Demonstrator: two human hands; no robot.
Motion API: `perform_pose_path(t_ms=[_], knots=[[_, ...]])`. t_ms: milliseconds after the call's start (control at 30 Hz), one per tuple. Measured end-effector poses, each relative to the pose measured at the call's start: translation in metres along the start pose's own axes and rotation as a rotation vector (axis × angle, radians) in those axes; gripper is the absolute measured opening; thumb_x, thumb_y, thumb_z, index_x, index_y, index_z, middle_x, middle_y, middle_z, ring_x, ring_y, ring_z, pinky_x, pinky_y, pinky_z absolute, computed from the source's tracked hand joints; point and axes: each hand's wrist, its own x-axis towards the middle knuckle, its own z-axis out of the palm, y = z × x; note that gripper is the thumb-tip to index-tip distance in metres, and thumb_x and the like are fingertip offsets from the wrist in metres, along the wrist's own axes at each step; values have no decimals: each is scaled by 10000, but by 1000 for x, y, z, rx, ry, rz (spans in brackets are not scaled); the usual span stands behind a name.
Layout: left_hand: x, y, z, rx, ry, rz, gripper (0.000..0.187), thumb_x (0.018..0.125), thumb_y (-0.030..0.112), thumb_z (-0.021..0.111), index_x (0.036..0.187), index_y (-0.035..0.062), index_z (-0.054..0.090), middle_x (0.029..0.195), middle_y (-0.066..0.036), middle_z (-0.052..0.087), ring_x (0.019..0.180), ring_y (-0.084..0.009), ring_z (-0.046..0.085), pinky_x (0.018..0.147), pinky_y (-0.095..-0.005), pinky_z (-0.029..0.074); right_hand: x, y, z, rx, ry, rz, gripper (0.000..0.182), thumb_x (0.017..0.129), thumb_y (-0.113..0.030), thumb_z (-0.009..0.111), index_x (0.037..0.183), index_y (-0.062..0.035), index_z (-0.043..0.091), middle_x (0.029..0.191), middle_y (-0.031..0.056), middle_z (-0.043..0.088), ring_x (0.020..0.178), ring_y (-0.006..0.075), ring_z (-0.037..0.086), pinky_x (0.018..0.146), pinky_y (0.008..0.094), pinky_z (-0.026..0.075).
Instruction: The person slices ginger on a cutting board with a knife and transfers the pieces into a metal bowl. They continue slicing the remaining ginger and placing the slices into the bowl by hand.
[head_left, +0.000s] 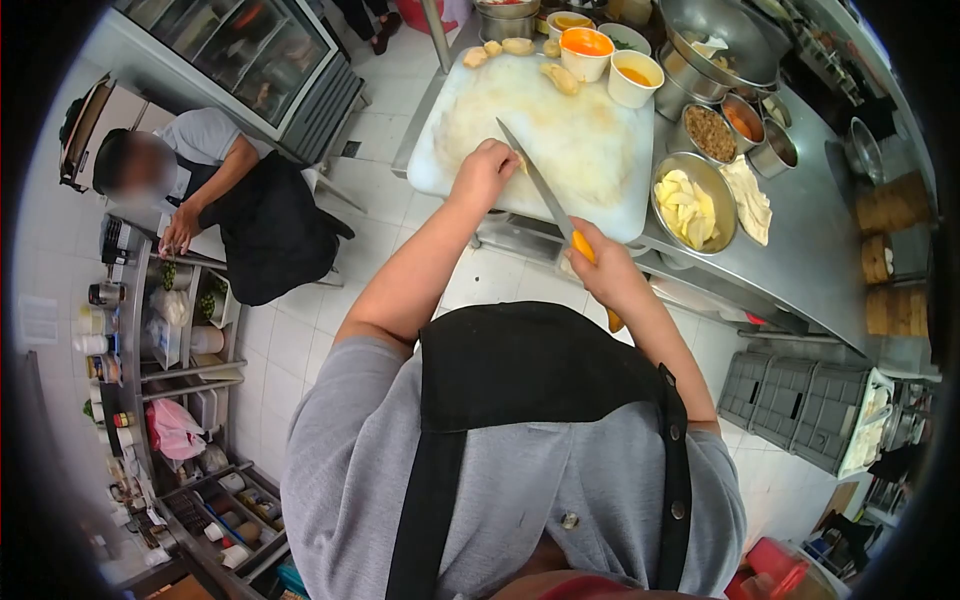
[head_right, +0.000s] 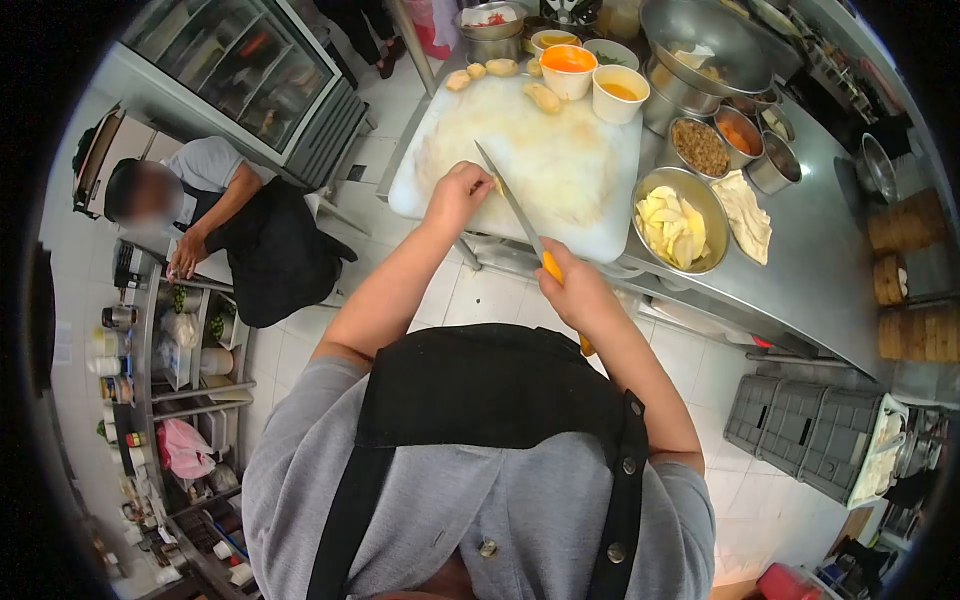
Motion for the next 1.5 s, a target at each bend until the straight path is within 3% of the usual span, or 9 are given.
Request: perform_pose_path(t_ms=[367,667,867,967,1500], knots=[[-3,-5,-1,10,-11,89,136,836,72,693,963,57,648,924,-117,644,809,-306,656,704,-374,533,1,-3,-2,-33,-5,-11,499,944,-218,603,1399,-67,463,818,160,641,610,214,581,631,341,499],[-5,-3,-1,40,-2,102,135,834,71,690,961,55,646,918,-104,644,817,-298,646,705,-369,531,6,-4,-12,-113,-23,-31,501,944,-217,601,1403,-76,458,975,267,668,900,395,654,809,395,509],[-4,-4,-1,82,24,160,135,824,56,693,953,63,654,911,-99,649,784,-285,650,685,-352,537,8,-13,-17,-128,-24,-23,498,946,-219,600,1404,-84,463,995,276,666,916,411,651,825,406,508],[-4,-2,-1,68,21,164,135,826,60,674,957,75,644,909,-94,634,833,-298,630,705,-368,526,8,-11,-19,-110,-3,-71,500,940,-234,585,1395,-74,457,984,285,667,936,443,642,818,460,511],[1,-5,-3,40,-20,169,128,821,47,660,942,66,625,893,-106,632,840,-312,617,711,-382,515,9,-10,-34,-148,-19,-124,478,925,-213,616,1372,-97,494,935,261,672,884,429,647,765,467,512]])
